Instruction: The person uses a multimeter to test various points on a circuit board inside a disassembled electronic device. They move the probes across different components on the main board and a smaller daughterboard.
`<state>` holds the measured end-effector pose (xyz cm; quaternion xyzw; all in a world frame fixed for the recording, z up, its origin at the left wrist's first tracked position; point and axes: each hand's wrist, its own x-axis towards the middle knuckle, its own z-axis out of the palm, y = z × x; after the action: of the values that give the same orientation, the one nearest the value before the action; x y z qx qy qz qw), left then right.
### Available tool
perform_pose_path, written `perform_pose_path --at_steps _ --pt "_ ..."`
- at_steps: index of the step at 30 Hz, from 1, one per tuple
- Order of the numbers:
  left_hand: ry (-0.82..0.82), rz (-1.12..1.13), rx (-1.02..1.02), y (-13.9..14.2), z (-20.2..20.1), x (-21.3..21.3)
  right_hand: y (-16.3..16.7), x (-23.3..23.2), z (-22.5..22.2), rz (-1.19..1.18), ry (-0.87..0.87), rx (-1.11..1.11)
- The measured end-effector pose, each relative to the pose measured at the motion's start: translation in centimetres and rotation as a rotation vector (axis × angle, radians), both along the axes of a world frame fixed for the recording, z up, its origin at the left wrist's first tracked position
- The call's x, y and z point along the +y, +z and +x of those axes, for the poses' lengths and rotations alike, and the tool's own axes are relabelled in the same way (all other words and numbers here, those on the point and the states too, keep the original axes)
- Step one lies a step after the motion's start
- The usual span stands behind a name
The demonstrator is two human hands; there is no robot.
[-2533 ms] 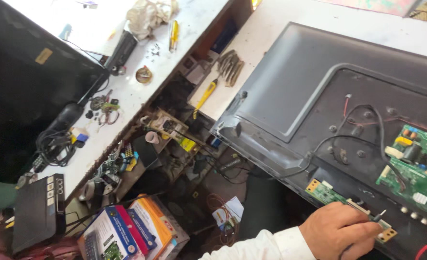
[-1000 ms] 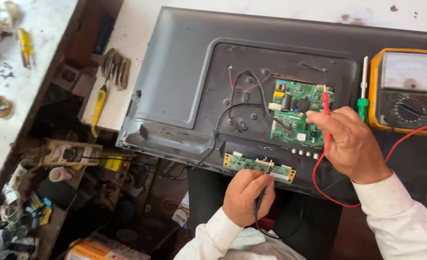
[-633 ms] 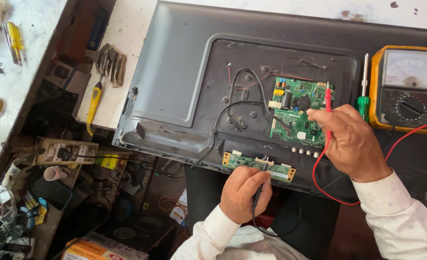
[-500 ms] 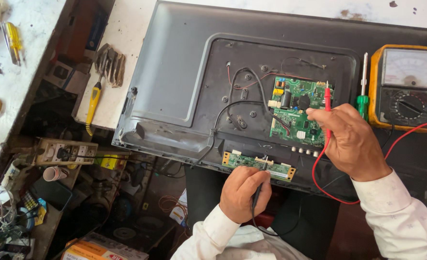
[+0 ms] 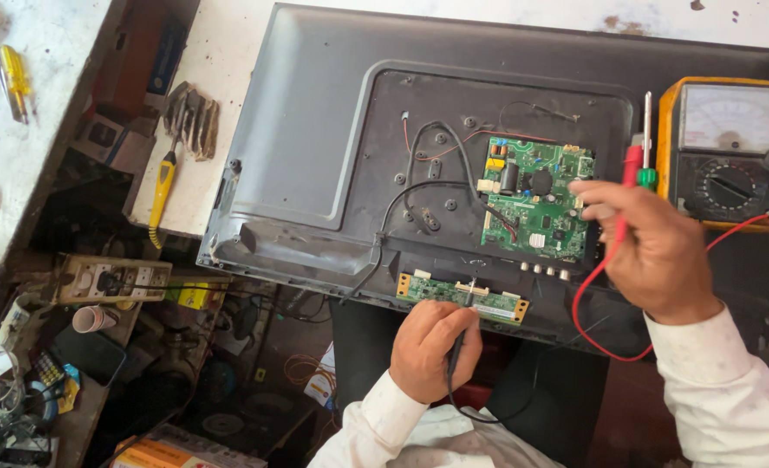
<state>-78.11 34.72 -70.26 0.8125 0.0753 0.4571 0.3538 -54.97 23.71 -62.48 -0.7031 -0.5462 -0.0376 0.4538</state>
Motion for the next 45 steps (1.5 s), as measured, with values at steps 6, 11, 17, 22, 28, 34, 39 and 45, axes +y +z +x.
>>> perform_pose_path --at_steps 6,11,17,22,28,34,39,45 --pt "0.016 -0.012 0.003 0.0 0.0 0.2 -0.5 -1.8 0.2 -0.19 -0.185 -0.151" --pt "0.016 -0.02 -0.008 -0.2 0.3 -0.1 -1.9 -2.0 0.1 -0.18 -0.135 -0.168" --pt "0.009 -0.017 0.002 -0.1 0.3 -0.1 -2.3 -2.2 0.2 -0.178 -0.103 -0.235" --pt "0.018 -0.021 0.005 0.1 0.4 -0.2 -2.2 -2.3 0.5 -0.189 -0.068 -0.327" --pt "0.011 -0.017 0.014 0.1 0.6 -0.2 -2.1 -2.6 0.2 -0.164 -0.052 -0.341" --pt "0.005 0.003 -0.006 0.2 0.7 -0.5 -2.1 -2.8 0.5 -0.198 -0.101 -0.259" --pt "0.018 -0.001 -0.016 0.2 0.7 -0.9 -2.1 -2.9 0.3 -0.162 -0.076 -0.241" --pt "0.036 -0.022 -0.034 0.1 0.3 -1.0 -1.8 -2.7 0.3 -0.178 -0.063 -0.261"
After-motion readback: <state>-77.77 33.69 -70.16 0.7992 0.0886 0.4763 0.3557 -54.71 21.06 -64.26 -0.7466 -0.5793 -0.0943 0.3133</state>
